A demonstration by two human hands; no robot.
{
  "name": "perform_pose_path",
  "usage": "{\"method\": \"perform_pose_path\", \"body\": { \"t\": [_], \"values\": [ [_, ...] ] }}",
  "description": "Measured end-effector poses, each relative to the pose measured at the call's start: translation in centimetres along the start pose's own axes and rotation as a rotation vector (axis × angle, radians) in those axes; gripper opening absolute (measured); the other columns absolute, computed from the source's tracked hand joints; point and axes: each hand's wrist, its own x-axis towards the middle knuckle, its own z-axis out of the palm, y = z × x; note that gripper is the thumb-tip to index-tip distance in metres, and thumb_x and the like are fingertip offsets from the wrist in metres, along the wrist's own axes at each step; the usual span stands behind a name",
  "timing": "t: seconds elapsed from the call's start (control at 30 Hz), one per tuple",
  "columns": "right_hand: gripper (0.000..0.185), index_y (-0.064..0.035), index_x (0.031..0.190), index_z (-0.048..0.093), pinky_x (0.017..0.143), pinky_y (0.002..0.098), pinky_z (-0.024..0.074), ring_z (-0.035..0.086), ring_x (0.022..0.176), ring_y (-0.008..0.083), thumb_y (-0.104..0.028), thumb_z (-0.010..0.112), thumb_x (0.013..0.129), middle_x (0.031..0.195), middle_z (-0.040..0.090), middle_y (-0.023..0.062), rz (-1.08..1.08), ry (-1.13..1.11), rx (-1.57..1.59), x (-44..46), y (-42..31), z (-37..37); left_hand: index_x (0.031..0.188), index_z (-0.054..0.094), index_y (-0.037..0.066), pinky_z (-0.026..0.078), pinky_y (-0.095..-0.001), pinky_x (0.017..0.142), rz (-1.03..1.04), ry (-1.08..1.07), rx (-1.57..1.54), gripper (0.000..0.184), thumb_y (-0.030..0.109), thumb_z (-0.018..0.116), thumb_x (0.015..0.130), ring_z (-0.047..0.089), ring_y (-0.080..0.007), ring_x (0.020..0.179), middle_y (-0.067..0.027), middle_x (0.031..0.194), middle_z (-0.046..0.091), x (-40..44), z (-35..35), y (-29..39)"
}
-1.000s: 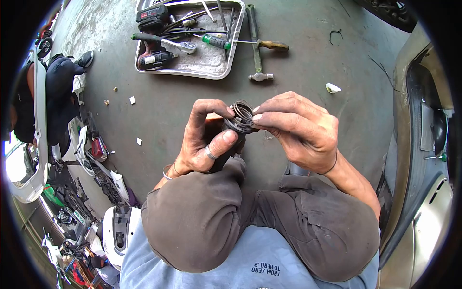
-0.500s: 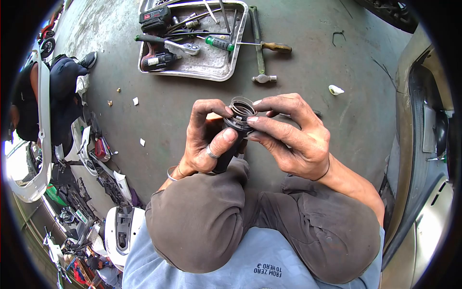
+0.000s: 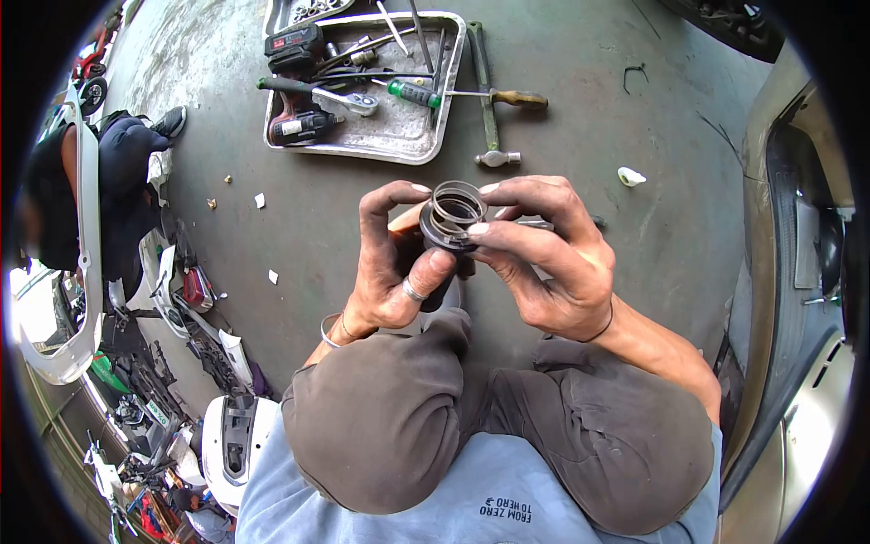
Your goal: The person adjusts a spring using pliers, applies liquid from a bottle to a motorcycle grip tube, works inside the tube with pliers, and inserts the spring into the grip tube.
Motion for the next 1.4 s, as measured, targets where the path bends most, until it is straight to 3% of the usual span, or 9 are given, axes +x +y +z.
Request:
{"method": "perform_pose_path", "body": {
  "t": [0.17,0.27,0.4,0.47,0.53,0.73,1.07,1.17,1.4],
  "values": [
    [0.055,-0.0023,0.129,0.058,0.077,0.0319,0.0573,0.065,0.104,0.0231,0.0,0.081,0.079,0.119,0.064,0.0136,0.258,0.125,0.205,1.1,0.3,-0.8,0.154,0.003,0.009,0.047,-0.0459,0.102,0.095,-0.05,0.092,0.09,0.007,0.07,0.093,0.061,-0.0321,0.118,-0.025,0.13,0.055,1.8,-0.6,-0.7],
    [0.054,-0.0031,0.132,0.055,0.079,0.0317,0.0565,0.066,0.104,0.0207,-0.005,0.078,0.083,0.12,0.064,0.0134,0.466,-0.093,0.296,1.3,1.0,-2.0,0.154,0.008,0.009,0.049,-0.0457,0.1,0.123,-0.044,0.043,0.092,0.006,0.073,0.09,0.062,-0.032,0.116,-0.0213,0.126,0.056,2.6,-0.4,-0.7],
    [0.062,-0.0037,0.139,0.051,0.095,0.0378,0.0513,0.063,0.111,0.0227,-0.027,0.078,0.088,0.123,0.064,0.0132,0.764,-0.225,0.593,0.0,1.9,-2.1,0.154,0.011,0.009,0.052,-0.0424,0.097,0.198,0.051,-0.057,0.094,0.002,0.076,0.086,0.064,-0.0325,0.114,-0.0145,0.122,0.051,4.1,0.5,-0.1],
    [0.066,-0.0036,0.14,0.05,0.101,0.0396,0.0481,0.059,0.119,0.0246,-0.031,0.079,0.088,0.127,0.061,0.0141,0.663,-0.264,0.511,-0.7,2.2,-1.4,0.154,0.013,0.011,0.053,-0.0434,0.097,0.169,0.092,0.105,0.098,0.006,0.08,0.083,0.065,-0.0349,0.112,-0.0123,0.119,0.049,4.4,-0.3,-0.5],
    [0.058,-0.0034,0.139,0.05,0.093,0.0369,0.052,0.063,0.106,0.0217,-0.026,0.076,0.091,0.121,0.061,0.0124,0.76,-0.134,0.648,-1.0,2.2,-0.6,0.156,0.013,0.015,0.055,-0.046,0.095,0.157,0.129,0.148,0.101,0.015,0.083,0.083,0.066,-0.0365,0.109,-0.0113,0.116,0.05,4.9,0.0,-0.2],
    [0.046,-0.0009,0.133,0.052,0.069,0.0297,0.0517,0.059,0.076,0.0132,-0.02,0.07,0.096,0.093,0.061,0.0091,0.945,0.032,0.915,-0.3,3.5,-1.8,0.151,0.03,-0.002,0.048,-0.039,0.104,-0.025,0.182,0.08,0.086,0.016,0.082,0.085,0.058,-0.0315,0.124,-0.0152,0.131,0.054,5.3,-0.2,0.8],
    [0.035,-0.0015,0.107,0.061,0.061,0.0299,0.0481,0.059,0.069,0.0148,-0.036,0.059,0.102,0.086,0.061,0.0066,0.973,0.179,0.852,2.2,3.8,-4.1,0.141,0.044,-0.003,0.054,-0.0346,0.098,-0.137,0.115,-0.031,0.06,0.005,0.074,0.09,0.062,-0.0226,0.119,-0.0171,0.134,0.059,5.7,-1.5,0.7],
    [0.038,-0.0009,0.105,0.059,0.06,0.0313,0.0468,0.058,0.065,0.0166,-0.039,0.055,0.103,0.075,0.058,0.0068,0.963,0.131,0.784,3.3,3.6,-4.9,0.14,0.045,-0.001,0.055,-0.0323,0.093,-0.125,0.134,-0.04,0.061,0.007,0.077,0.088,0.066,-0.0192,0.107,-0.0121,0.117,0.064,6.4,-1.5,1.2],
    [0.031,-0.0013,0.112,0.061,0.063,0.0285,0.0488,0.059,0.069,0.0132,-0.03,0.061,0.1,0.085,0.061,0.0069,0.928,-0.073,0.589,7.5,2.0,-6.8,0.141,0.049,0.001,0.051,-0.0255,0.083,-0.163,0.16,0.091,0.063,0.01,0.08,0.087,0.064,-0.0128,0.094,-0.0046,0.101,0.063,7.4,-1.6,5.1]
  ]
}}
